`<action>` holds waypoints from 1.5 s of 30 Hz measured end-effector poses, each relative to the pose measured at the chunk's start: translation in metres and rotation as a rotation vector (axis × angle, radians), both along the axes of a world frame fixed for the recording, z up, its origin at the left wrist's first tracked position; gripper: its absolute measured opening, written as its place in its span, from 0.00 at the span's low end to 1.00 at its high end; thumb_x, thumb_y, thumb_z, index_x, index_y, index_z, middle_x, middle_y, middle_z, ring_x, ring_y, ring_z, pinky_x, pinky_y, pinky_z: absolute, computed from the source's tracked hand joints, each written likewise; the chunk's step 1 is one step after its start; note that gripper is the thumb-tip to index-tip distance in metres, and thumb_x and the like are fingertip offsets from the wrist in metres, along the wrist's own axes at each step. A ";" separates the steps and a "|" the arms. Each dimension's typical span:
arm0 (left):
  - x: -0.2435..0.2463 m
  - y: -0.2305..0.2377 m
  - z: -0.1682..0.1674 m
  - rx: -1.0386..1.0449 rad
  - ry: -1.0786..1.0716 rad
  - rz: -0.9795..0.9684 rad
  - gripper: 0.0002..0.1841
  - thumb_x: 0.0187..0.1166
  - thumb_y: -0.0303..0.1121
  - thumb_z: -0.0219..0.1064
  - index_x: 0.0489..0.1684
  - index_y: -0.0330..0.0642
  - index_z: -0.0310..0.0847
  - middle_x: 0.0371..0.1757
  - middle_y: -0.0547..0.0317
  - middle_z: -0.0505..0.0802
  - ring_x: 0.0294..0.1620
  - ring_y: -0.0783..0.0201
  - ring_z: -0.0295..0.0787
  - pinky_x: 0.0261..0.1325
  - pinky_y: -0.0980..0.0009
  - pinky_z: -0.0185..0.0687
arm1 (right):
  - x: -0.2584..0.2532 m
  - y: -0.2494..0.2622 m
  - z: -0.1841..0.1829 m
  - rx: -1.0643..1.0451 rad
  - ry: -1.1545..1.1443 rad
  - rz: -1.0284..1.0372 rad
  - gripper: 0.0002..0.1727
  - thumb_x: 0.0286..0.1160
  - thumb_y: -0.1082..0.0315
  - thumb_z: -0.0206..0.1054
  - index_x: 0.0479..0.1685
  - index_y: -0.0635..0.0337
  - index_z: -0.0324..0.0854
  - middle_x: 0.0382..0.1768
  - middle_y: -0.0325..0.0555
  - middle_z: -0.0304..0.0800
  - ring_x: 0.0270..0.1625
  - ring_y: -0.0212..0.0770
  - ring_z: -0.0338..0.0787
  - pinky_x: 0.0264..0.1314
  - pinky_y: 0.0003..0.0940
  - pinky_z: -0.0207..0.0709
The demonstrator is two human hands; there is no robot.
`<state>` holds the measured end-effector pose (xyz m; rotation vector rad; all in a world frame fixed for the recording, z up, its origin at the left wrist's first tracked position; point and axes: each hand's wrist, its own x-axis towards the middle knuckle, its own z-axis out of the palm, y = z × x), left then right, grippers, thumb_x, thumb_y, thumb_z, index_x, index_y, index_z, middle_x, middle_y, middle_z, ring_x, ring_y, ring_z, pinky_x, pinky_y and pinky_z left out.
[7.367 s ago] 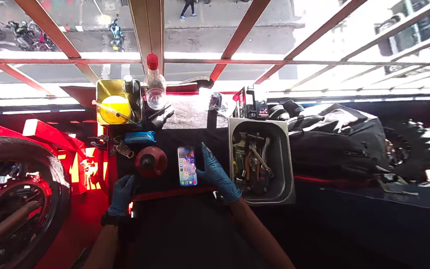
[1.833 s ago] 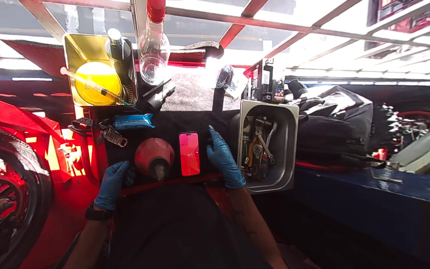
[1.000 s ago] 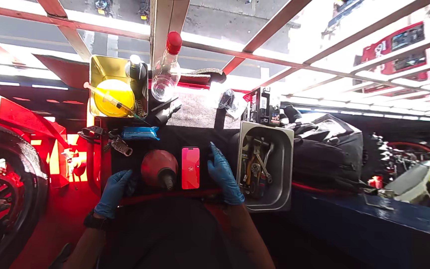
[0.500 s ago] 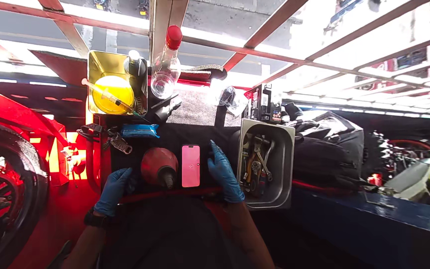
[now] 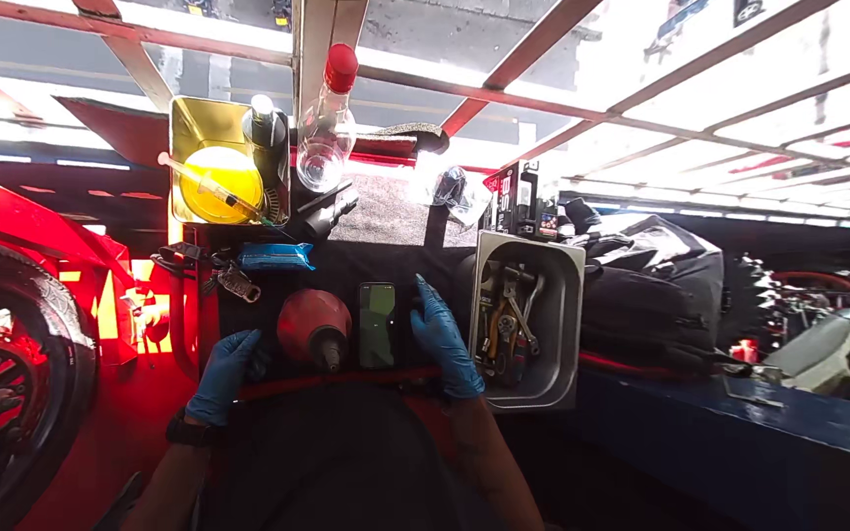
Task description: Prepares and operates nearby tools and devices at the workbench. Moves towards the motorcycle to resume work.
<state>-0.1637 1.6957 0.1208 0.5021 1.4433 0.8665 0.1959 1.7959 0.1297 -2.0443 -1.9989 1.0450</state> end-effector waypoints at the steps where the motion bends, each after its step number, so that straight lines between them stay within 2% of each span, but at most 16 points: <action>1: 0.000 0.000 0.000 0.000 0.000 0.003 0.20 0.93 0.31 0.49 0.30 0.39 0.84 0.19 0.65 0.90 0.14 0.73 0.83 0.20 0.78 0.82 | 0.000 0.000 0.000 0.001 0.000 0.000 0.38 0.78 0.73 0.56 0.94 0.57 0.56 0.87 0.56 0.67 0.78 0.51 0.80 0.81 0.45 0.73; 12: 0.001 0.000 -0.002 0.011 -0.006 0.012 0.20 0.93 0.30 0.48 0.30 0.39 0.84 0.19 0.65 0.90 0.14 0.73 0.83 0.20 0.78 0.82 | 0.001 -0.001 0.000 0.007 0.014 0.012 0.38 0.79 0.73 0.55 0.93 0.59 0.56 0.88 0.56 0.67 0.79 0.51 0.80 0.82 0.44 0.71; 19: 0.000 -0.001 -0.002 0.009 -0.010 0.007 0.21 0.93 0.31 0.48 0.29 0.40 0.84 0.18 0.64 0.90 0.14 0.73 0.83 0.19 0.78 0.82 | 0.000 0.000 0.001 -0.009 0.014 0.000 0.41 0.75 0.72 0.61 0.93 0.58 0.56 0.88 0.56 0.66 0.79 0.52 0.80 0.81 0.44 0.72; 22: 0.000 0.000 -0.001 0.005 -0.008 0.004 0.21 0.94 0.30 0.47 0.29 0.40 0.84 0.18 0.65 0.90 0.14 0.73 0.83 0.20 0.78 0.82 | -0.003 0.001 0.001 -0.027 -0.057 0.018 0.45 0.70 0.73 0.67 0.94 0.57 0.56 0.89 0.55 0.65 0.77 0.55 0.80 0.79 0.50 0.72; 26: 0.000 0.000 0.000 -0.002 0.000 -0.007 0.20 0.94 0.31 0.48 0.31 0.40 0.84 0.19 0.65 0.90 0.15 0.73 0.83 0.20 0.78 0.82 | -0.014 -0.001 -0.002 0.000 -0.200 0.061 0.48 0.64 0.74 0.72 0.93 0.57 0.57 0.89 0.57 0.64 0.84 0.62 0.72 0.81 0.60 0.67; 33: -0.001 0.000 -0.002 0.012 -0.008 -0.004 0.20 0.93 0.31 0.48 0.31 0.39 0.84 0.20 0.64 0.91 0.15 0.73 0.84 0.20 0.78 0.83 | -0.014 -0.001 -0.003 -0.001 -0.217 0.057 0.49 0.65 0.73 0.72 0.94 0.57 0.56 0.90 0.57 0.63 0.83 0.62 0.73 0.80 0.60 0.67; 35: 0.000 0.000 -0.002 0.010 -0.009 0.001 0.20 0.93 0.31 0.48 0.30 0.39 0.84 0.19 0.64 0.91 0.15 0.73 0.83 0.20 0.78 0.82 | -0.015 -0.001 -0.004 0.005 -0.219 0.058 0.48 0.64 0.74 0.72 0.93 0.57 0.58 0.89 0.56 0.63 0.83 0.62 0.72 0.80 0.61 0.68; 38: -0.001 0.000 -0.003 -0.001 -0.006 0.002 0.21 0.94 0.31 0.48 0.30 0.39 0.84 0.19 0.64 0.90 0.14 0.73 0.83 0.19 0.78 0.82 | -0.014 -0.002 -0.007 0.023 -0.225 0.076 0.42 0.64 0.72 0.71 0.88 0.57 0.68 0.88 0.56 0.66 0.83 0.63 0.72 0.78 0.62 0.68; 42: -0.001 0.000 -0.003 0.006 -0.010 -0.001 0.20 0.94 0.31 0.48 0.31 0.39 0.84 0.19 0.64 0.90 0.14 0.73 0.83 0.20 0.78 0.82 | -0.015 -0.002 -0.007 0.025 -0.234 0.079 0.44 0.64 0.73 0.72 0.89 0.57 0.65 0.88 0.57 0.65 0.83 0.62 0.72 0.77 0.62 0.69; 45: 0.000 0.000 -0.001 -0.003 -0.005 -0.001 0.21 0.94 0.31 0.48 0.30 0.40 0.84 0.18 0.64 0.90 0.14 0.73 0.83 0.19 0.78 0.82 | -0.015 -0.002 -0.006 0.014 -0.242 0.085 0.42 0.64 0.72 0.72 0.88 0.56 0.67 0.88 0.56 0.65 0.83 0.63 0.72 0.77 0.63 0.69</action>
